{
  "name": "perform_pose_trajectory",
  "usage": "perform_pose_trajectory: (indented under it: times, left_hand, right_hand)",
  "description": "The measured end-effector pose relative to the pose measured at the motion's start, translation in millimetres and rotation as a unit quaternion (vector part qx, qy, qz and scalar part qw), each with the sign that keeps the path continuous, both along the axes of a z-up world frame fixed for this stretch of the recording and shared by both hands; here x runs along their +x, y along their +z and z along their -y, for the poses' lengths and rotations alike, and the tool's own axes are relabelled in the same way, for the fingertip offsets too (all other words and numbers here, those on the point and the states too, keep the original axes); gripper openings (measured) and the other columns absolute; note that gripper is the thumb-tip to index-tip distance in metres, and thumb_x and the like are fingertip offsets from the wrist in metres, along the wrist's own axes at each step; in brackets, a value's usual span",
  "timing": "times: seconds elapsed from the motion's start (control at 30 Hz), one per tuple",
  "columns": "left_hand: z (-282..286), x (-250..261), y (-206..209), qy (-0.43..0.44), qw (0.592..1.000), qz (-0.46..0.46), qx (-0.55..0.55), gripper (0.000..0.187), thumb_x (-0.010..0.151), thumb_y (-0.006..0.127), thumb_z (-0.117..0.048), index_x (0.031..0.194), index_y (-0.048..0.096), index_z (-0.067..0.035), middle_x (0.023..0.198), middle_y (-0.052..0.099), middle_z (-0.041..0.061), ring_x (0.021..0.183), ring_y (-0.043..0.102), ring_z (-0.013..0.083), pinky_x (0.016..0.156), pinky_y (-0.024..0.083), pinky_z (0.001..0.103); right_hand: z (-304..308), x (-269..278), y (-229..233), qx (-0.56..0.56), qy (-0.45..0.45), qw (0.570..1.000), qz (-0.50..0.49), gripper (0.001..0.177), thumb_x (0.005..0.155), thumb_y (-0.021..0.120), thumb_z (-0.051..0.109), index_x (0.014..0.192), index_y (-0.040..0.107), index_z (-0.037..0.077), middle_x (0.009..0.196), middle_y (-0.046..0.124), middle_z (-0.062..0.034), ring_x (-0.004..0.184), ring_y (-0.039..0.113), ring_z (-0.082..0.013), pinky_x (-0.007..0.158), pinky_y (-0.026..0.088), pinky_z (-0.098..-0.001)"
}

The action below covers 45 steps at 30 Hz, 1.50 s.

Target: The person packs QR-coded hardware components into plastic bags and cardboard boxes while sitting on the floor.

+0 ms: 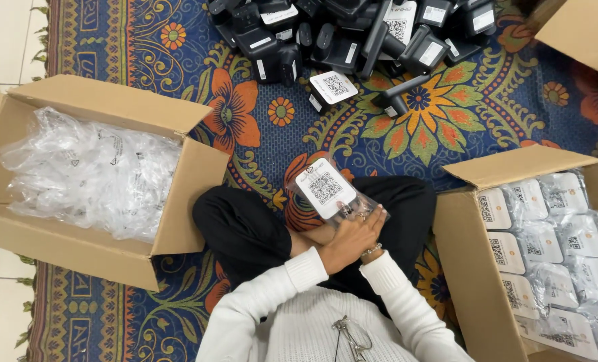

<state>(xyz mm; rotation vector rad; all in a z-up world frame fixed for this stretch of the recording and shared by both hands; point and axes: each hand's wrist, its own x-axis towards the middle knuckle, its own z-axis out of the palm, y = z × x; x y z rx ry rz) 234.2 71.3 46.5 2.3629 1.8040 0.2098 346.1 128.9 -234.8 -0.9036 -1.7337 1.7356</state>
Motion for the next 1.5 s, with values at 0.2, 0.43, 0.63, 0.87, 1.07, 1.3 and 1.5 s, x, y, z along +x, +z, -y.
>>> perform_pose_trajectory:
  times: [0.2, 0.43, 0.63, 0.87, 1.07, 1.3, 1.5]
  left_hand:
    - [5, -3, -50, 0.014, 0.990, 0.032, 0.140, 0.059, 0.081, 0.064, -0.011, 0.139, 0.059, -0.001, 0.148, 0.058, 0.012, 0.115, 0.068, 0.0325, 0.080, 0.058, 0.040]
    - [-9, -34, -8, -0.074, 0.990, -0.049, 0.110, 0.033, 0.082, 0.066, -0.017, 0.113, 0.074, -0.009, 0.116, 0.073, 0.002, 0.101, 0.068, 0.0213, 0.078, 0.055, 0.041]
    - [-16, -58, -61, -0.076, 0.985, -0.019, 0.154, 0.015, 0.084, 0.067, -0.017, 0.096, 0.075, -0.015, 0.099, 0.072, -0.004, 0.094, 0.067, 0.0169, 0.073, 0.052, 0.034]
    - [-20, -89, -71, -0.068, 0.983, -0.035, 0.168, 0.023, 0.084, 0.063, -0.017, 0.104, 0.073, -0.017, 0.108, 0.069, -0.006, 0.094, 0.065, 0.0153, 0.073, 0.050, 0.029]
    - [-2, -104, -22, -0.009, 0.983, -0.060, 0.173, 0.028, 0.090, 0.062, -0.019, 0.115, 0.070, -0.011, 0.134, 0.062, 0.005, 0.106, 0.062, 0.0166, 0.078, 0.049, 0.028]
    - [14, -125, -24, 0.043, 0.987, -0.043, 0.147, 0.033, 0.079, 0.058, -0.023, 0.107, 0.073, -0.012, 0.145, 0.054, 0.016, 0.123, 0.059, 0.0312, 0.089, 0.047, 0.049]
    - [24, -150, -93, 0.048, 0.991, -0.121, 0.035, 0.028, 0.097, 0.055, -0.021, 0.113, 0.075, -0.009, 0.147, 0.054, 0.017, 0.125, 0.058, 0.0305, 0.098, 0.045, 0.051]
  right_hand:
    - [0, -22, 63, 0.024, 0.006, 0.998, 0.058, 0.062, 0.100, 0.049, 0.040, 0.155, 0.037, 0.014, 0.157, 0.042, -0.0095, 0.145, 0.033, -0.0246, 0.118, 0.024, -0.0420]
    - [-14, -54, 104, 0.019, -0.040, 0.999, 0.014, 0.059, 0.092, 0.064, 0.024, 0.145, 0.046, 0.006, 0.141, 0.054, -0.0106, 0.127, 0.049, -0.0218, 0.107, 0.038, -0.0371]
    - [-27, -81, 90, 0.014, -0.079, 0.996, -0.028, 0.059, 0.084, 0.077, 0.010, 0.137, 0.053, -0.001, 0.127, 0.065, -0.0115, 0.111, 0.062, -0.0194, 0.097, 0.049, -0.0329]
    - [-44, -85, -42, 0.067, -0.069, 0.992, 0.085, 0.028, 0.101, 0.061, 0.022, 0.126, 0.063, 0.010, 0.121, 0.069, -0.0048, 0.110, 0.065, -0.0190, 0.097, 0.054, -0.0335]
    - [-25, -71, 40, -0.403, -0.104, 0.883, -0.217, 0.035, 0.107, 0.043, 0.019, 0.140, 0.047, 0.011, 0.131, 0.057, -0.0095, 0.118, 0.057, -0.0240, 0.096, 0.053, -0.0370]
    - [-36, -39, 207, -0.314, 0.047, 0.948, -0.007, 0.053, 0.100, 0.049, 0.011, 0.150, 0.031, 0.008, 0.127, 0.065, -0.0118, 0.108, 0.068, -0.0222, 0.090, 0.059, -0.0376]
    - [-64, -32, 258, -0.064, 0.271, 0.907, 0.316, 0.066, 0.099, 0.054, 0.013, 0.155, 0.019, 0.007, 0.084, 0.078, -0.0143, 0.064, 0.072, -0.0239, 0.061, 0.058, -0.0343]
